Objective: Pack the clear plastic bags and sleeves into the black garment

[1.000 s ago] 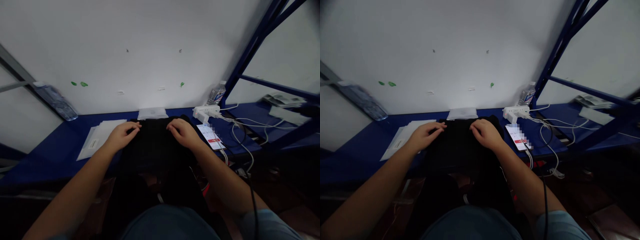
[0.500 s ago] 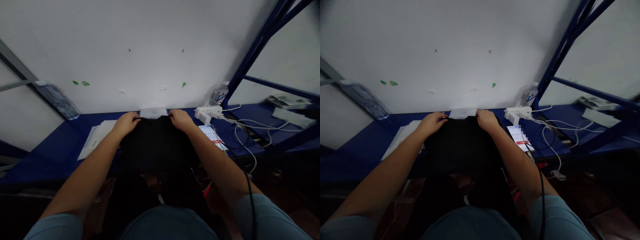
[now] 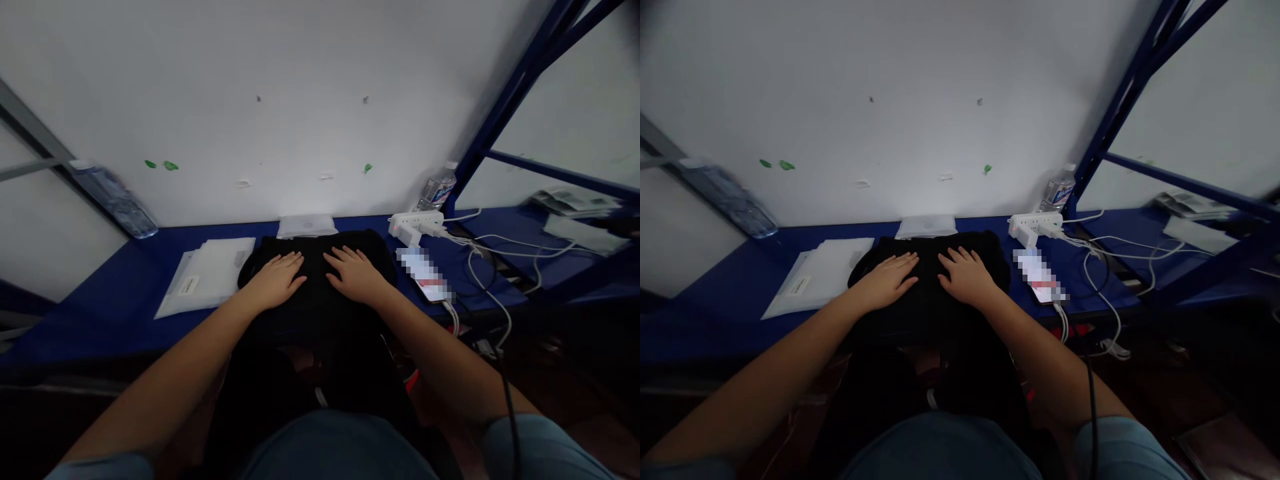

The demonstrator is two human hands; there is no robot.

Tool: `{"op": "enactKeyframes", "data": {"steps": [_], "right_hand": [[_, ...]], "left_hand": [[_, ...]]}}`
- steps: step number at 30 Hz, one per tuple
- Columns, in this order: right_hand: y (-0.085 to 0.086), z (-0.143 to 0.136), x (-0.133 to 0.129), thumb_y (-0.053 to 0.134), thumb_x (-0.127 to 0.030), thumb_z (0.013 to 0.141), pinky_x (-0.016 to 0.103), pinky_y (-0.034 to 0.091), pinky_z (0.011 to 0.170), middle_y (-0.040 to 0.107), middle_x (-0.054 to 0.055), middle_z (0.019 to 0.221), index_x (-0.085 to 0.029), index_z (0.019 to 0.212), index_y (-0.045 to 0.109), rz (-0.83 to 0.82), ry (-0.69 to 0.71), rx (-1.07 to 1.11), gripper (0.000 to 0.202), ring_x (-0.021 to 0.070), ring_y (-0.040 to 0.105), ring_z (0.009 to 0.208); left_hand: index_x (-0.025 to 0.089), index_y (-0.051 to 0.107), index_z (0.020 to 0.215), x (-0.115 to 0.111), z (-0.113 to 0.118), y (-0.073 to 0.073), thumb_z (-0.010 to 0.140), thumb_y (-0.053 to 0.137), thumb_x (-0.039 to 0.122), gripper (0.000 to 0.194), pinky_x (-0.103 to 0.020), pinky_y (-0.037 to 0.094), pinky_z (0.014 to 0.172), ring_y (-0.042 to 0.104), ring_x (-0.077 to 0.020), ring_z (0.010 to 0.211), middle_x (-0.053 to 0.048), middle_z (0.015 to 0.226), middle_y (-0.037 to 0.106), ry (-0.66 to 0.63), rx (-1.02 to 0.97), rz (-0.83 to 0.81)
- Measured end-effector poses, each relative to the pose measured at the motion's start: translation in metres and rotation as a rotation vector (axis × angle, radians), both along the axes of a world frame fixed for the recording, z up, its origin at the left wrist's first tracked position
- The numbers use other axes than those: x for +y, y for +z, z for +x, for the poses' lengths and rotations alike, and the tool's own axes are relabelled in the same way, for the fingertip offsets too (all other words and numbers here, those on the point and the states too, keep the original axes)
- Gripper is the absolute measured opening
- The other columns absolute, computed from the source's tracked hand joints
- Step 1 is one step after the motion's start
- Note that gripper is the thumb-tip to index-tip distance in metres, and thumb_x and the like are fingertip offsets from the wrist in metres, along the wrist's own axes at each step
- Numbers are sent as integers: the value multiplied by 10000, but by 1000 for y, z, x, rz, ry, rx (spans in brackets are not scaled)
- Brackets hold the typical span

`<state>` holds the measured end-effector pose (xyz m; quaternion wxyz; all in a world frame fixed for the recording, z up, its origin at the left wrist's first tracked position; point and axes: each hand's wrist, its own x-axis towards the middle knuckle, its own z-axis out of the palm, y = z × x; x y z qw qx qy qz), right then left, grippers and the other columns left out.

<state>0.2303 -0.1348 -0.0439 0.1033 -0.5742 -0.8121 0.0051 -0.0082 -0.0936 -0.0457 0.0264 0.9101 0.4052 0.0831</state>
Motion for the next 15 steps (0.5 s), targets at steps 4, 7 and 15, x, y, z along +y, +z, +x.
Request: {"op": "enactKeyframes", "data": {"steps": [4, 7, 15], "right_hand": [[3, 9, -5, 499, -541, 970, 610, 258, 1186, 388, 177, 1602, -191, 1551, 410, -19, -122, -9, 684, 360, 327, 1495], [15, 12, -3, 492, -519, 981, 569, 278, 1189, 492, 186, 1531, -159, 1480, 513, 26, -102, -21, 615, 349, 426, 1437], [3, 20, 12, 452, -581, 987, 611, 259, 1181, 357, 133, 1629, -233, 1539, 434, 67, -230, 36, 653, 379, 273, 1512]], "left_hand": [[128, 448, 1497, -1, 0, -3, 1020, 365, 462, 588, -505, 289, 1214, 370, -297, 1484, -161, 1581, 418, 24, 18, 32], [116, 474, 1480, 4, -2, 2, 1011, 392, 467, 592, -497, 301, 1210, 399, -301, 1467, -171, 1566, 439, 12, 30, 20], [181, 485, 1481, 14, -14, 7, 1019, 353, 523, 590, -496, 278, 1218, 412, -266, 1462, -122, 1551, 475, -19, -12, -30]]}}
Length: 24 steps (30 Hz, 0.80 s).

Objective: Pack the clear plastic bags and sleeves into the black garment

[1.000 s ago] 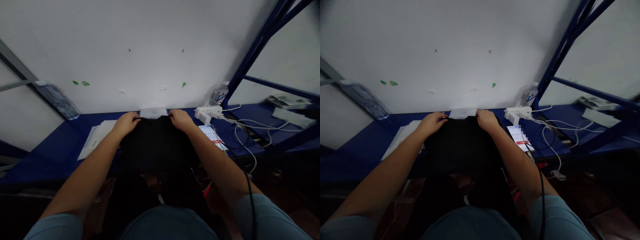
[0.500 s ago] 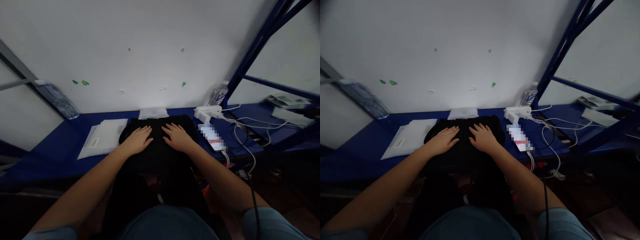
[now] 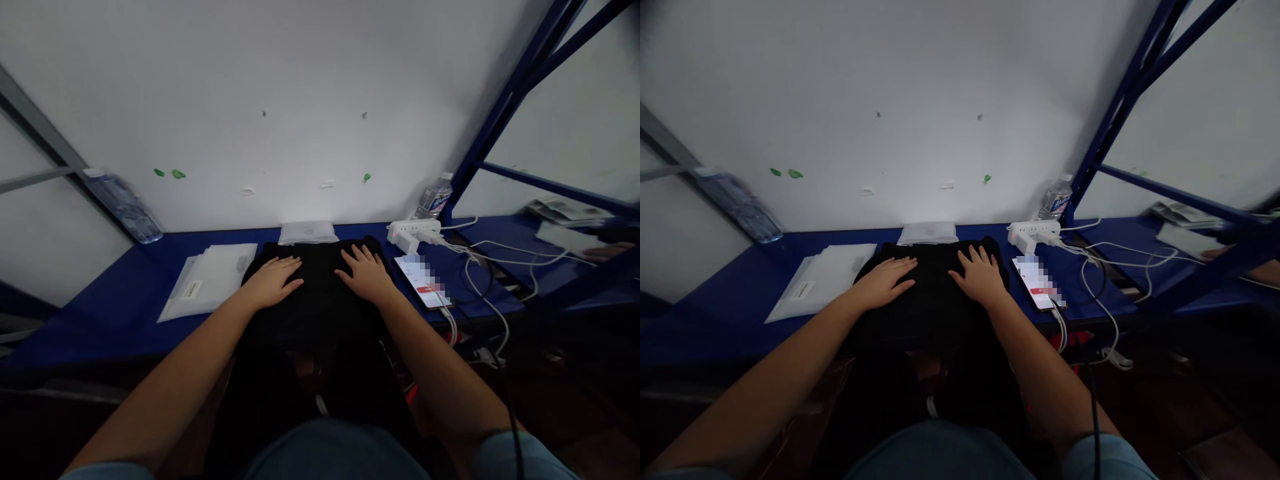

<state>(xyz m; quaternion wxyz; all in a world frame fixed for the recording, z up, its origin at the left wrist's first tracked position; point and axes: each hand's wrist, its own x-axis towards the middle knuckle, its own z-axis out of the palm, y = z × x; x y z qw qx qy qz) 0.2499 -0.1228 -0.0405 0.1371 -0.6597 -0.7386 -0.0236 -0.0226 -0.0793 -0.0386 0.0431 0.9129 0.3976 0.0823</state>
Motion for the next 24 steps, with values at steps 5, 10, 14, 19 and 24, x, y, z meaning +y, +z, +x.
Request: {"op": "enactKeyframes", "data": {"steps": [5, 10, 14, 19, 24], "right_hand": [[-12, 4, 3, 460, -607, 978, 598, 262, 1181, 307, 125, 1654, -303, 1571, 370, -62, -20, 14, 672, 376, 252, 1522], [-9, 2, 2, 448, -608, 983, 590, 249, 1194, 294, 110, 1661, -334, 1580, 344, -87, -27, -12, 665, 368, 241, 1528], [-9, 1, 1, 428, -615, 986, 603, 223, 1203, 315, 91, 1654, -323, 1569, 374, -51, -32, -22, 655, 367, 242, 1526], [-7, 2, -1, 424, -637, 977, 633, 151, 1219, 311, 33, 1659, -352, 1566, 373, -3, 49, -40, 656, 366, 171, 1548], [-7, 1, -1, 414, -659, 975, 624, 205, 1209, 334, 36, 1650, -356, 1574, 355, -78, 77, -45, 673, 385, 209, 1534]], "left_hand": [[179, 466, 1497, -4, 3, -4, 1003, 360, 581, 645, -496, 260, 1225, 375, -272, 1483, -118, 1583, 431, 56, 31, 15], [212, 465, 1503, -4, 4, -4, 990, 377, 610, 655, -499, 220, 1241, 340, -277, 1500, -93, 1598, 412, 79, 42, 26], [209, 462, 1507, -5, 4, -4, 989, 388, 602, 654, -508, 216, 1239, 335, -283, 1502, -94, 1595, 416, 82, 51, 34], [203, 447, 1519, -6, 5, -3, 990, 382, 603, 666, -508, 213, 1240, 313, -288, 1512, -92, 1608, 394, 93, 51, 29], [196, 425, 1535, -6, 5, -4, 984, 383, 626, 700, -514, 196, 1244, 278, -298, 1525, -98, 1623, 363, 124, 59, 28]]}}
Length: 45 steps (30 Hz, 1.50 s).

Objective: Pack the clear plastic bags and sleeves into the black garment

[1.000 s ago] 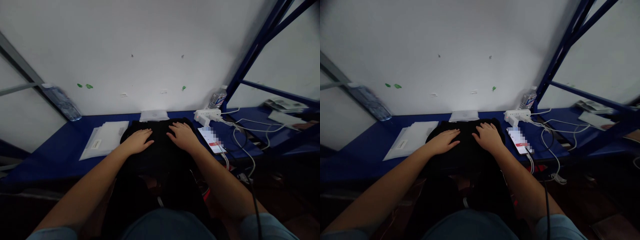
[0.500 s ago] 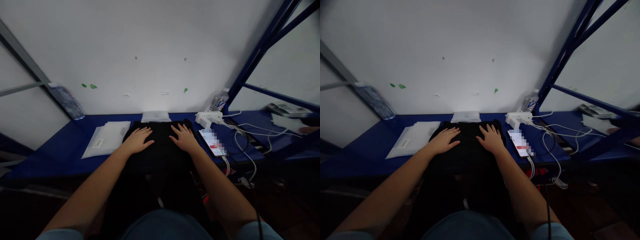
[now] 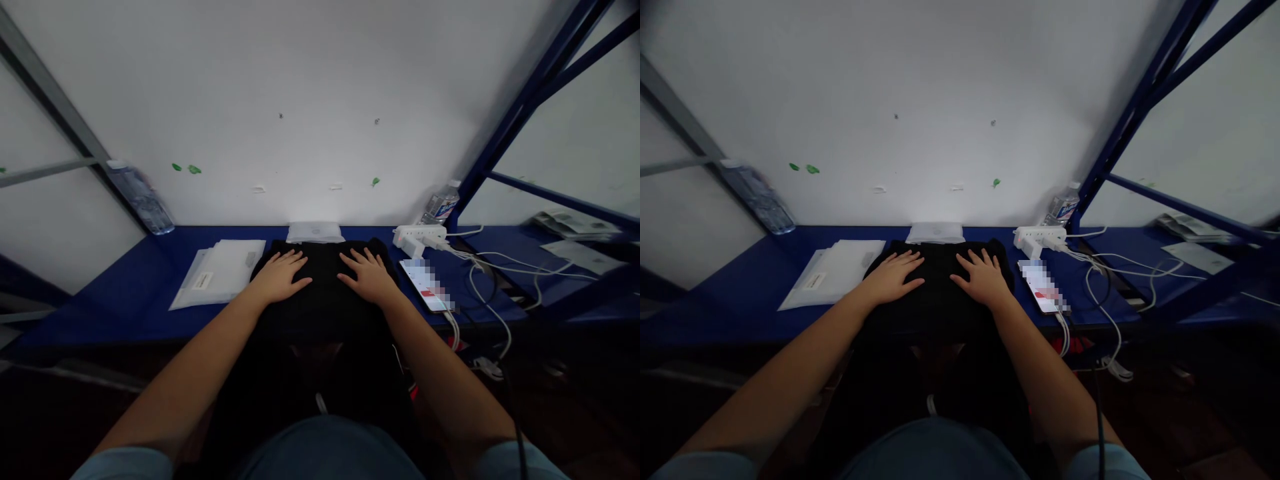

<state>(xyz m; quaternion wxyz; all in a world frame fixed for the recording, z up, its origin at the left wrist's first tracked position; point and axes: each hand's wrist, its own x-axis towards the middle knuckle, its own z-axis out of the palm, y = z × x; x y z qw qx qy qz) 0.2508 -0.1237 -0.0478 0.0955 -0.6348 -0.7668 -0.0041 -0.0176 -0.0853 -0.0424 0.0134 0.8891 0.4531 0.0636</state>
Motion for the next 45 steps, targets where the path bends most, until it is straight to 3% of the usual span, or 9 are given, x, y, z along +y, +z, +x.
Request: {"op": "enactKeyframes", "data": {"steps": [26, 45], "right_hand": [[1, -1, 4, 416, -702, 952, 616, 190, 1207, 318, 61, 1656, -356, 1576, 347, -106, 2, 0, 717, 384, 206, 1532], [-4, 2, 6, 412, -648, 982, 608, 243, 1193, 373, 68, 1630, -328, 1566, 378, -45, 23, -1, 666, 376, 270, 1511]], "left_hand": [[225, 371, 1565, 0, 2, -6, 959, 411, 665, 750, -541, 189, 1237, 242, -315, 1536, -92, 1646, 309, 49, 52, -38], [226, 483, 1492, -2, 1, 3, 1001, 387, 570, 607, -529, 254, 1215, 339, -300, 1499, -103, 1596, 412, 41, -43, -54]]}}
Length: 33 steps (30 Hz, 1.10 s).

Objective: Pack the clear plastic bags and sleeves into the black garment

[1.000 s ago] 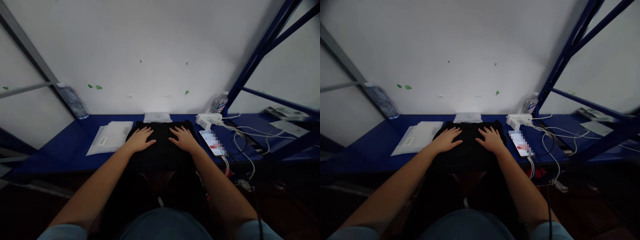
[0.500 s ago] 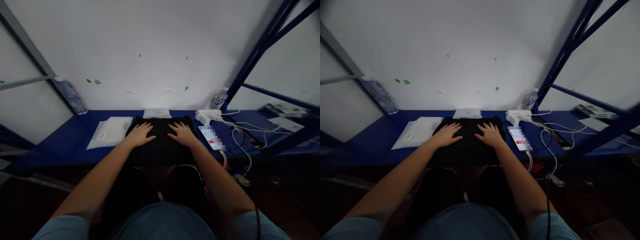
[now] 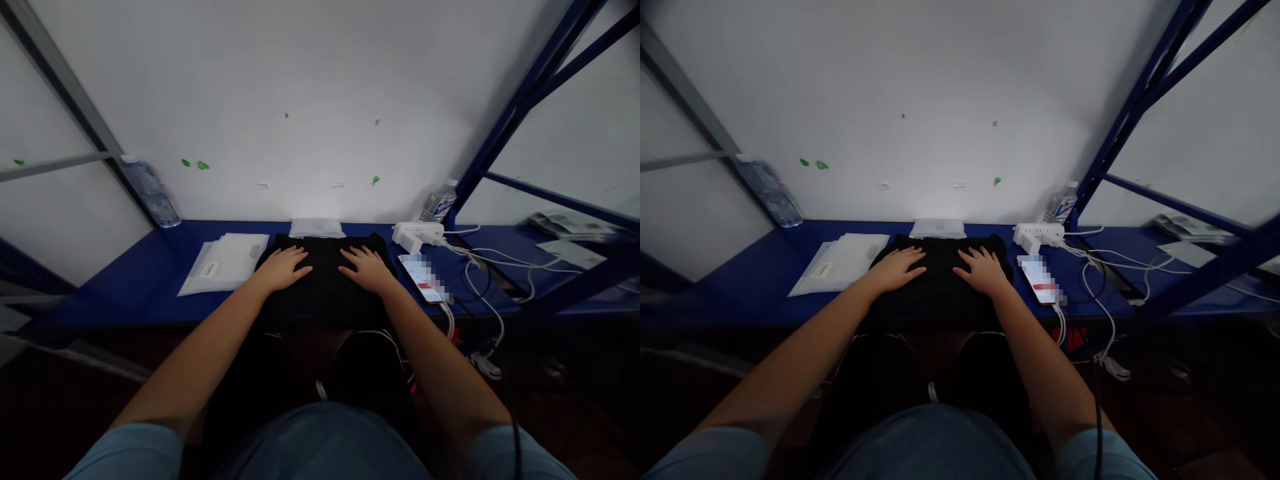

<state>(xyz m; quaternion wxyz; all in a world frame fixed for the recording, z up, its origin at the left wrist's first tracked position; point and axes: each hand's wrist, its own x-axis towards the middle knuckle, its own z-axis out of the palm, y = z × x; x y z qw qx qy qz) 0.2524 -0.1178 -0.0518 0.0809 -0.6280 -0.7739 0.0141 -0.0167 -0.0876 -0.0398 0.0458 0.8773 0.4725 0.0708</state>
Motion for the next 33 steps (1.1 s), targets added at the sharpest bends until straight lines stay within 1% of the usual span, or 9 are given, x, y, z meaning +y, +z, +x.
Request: {"op": "enactKeyframes", "data": {"steps": [13, 18, 19, 21, 23, 25, 27, 29, 33], "right_hand": [[-1, 1, 0, 406, -636, 988, 602, 236, 1202, 396, 50, 1618, -339, 1551, 405, 14, 7, 19, 637, 362, 285, 1509], [5, -3, -10, 454, -602, 977, 636, 182, 1209, 352, 68, 1639, -306, 1566, 385, 107, -33, -22, 662, 382, 240, 1524], [6, -3, -15, 461, -579, 980, 639, 164, 1213, 334, 64, 1648, -300, 1565, 387, 135, -11, -30, 653, 381, 216, 1533], [9, 0, -24, 462, -536, 992, 614, 163, 1225, 315, 42, 1655, -295, 1561, 395, 147, 102, -19, 621, 351, 190, 1546], [11, 4, -34, 469, -530, 994, 573, 196, 1232, 328, 30, 1650, -294, 1557, 398, 88, 259, 13, 614, 308, 220, 1544], [12, 8, -41, 507, -556, 974, 569, 209, 1230, 348, 39, 1639, -294, 1550, 407, 36, 353, 30, 641, 296, 258, 1533], [13, 9, -43, 544, -559, 956, 593, 197, 1227, 363, 59, 1630, -293, 1540, 424, 34, 368, 30, 653, 308, 282, 1524], [14, 9, -43, 551, -518, 964, 588, 215, 1224, 392, 78, 1613, -286, 1527, 451, 56, 361, 33, 617, 310, 327, 1505], [16, 7, -41, 540, -457, 980, 520, 303, 1207, 471, 107, 1559, -253, 1487, 515, 78, 405, 38, 547, 293, 429, 1451]], "left_hand": [[221, 459, 1510, 1, 2, 0, 1012, 377, 548, 602, -535, 261, 1212, 319, -295, 1509, -110, 1604, 392, 0, 31, 3], [246, 368, 1564, -6, -8, 2, 1004, 387, 594, 660, -561, 149, 1238, 170, -306, 1555, -104, 1659, 257, -25, 34, -48], [256, 354, 1570, -11, -12, 4, 1005, 389, 601, 663, -566, 123, 1242, 132, -305, 1561, -96, 1668, 227, -54, 28, -60], [289, 340, 1574, -23, -18, 8, 1007, 397, 603, 650, -558, 93, 1248, 86, -292, 1568, -65, 1679, 186, -136, 10, -82], [317, 327, 1575, -36, -23, 12, 1001, 435, 594, 646, -543, 70, 1255, 99, -269, 1568, -34, 1676, 206, -236, 4, -117], [323, 318, 1576, -48, -25, 17, 978, 500, 586, 678, -512, 80, 1263, 145, -247, 1563, -23, 1666, 241, -313, 4, -161], [321, 330, 1572, -56, -25, 21, 950, 562, 562, 707, -474, 123, 1267, 194, -234, 1553, -22, 1658, 255, -344, -2, -191], [319, 372, 1554, -59, -24, 23, 944, 583, 494, 669, -446, 168, 1265, 233, -224, 1542, -15, 1649, 272, -342, -11, -198], [324, 505, 1471, -57, -23, 25, 981, 474, 312, 491, -423, 237, 1254, 344, -185, 1498, 24, 1596, 387, -329, -33, -190]]}}
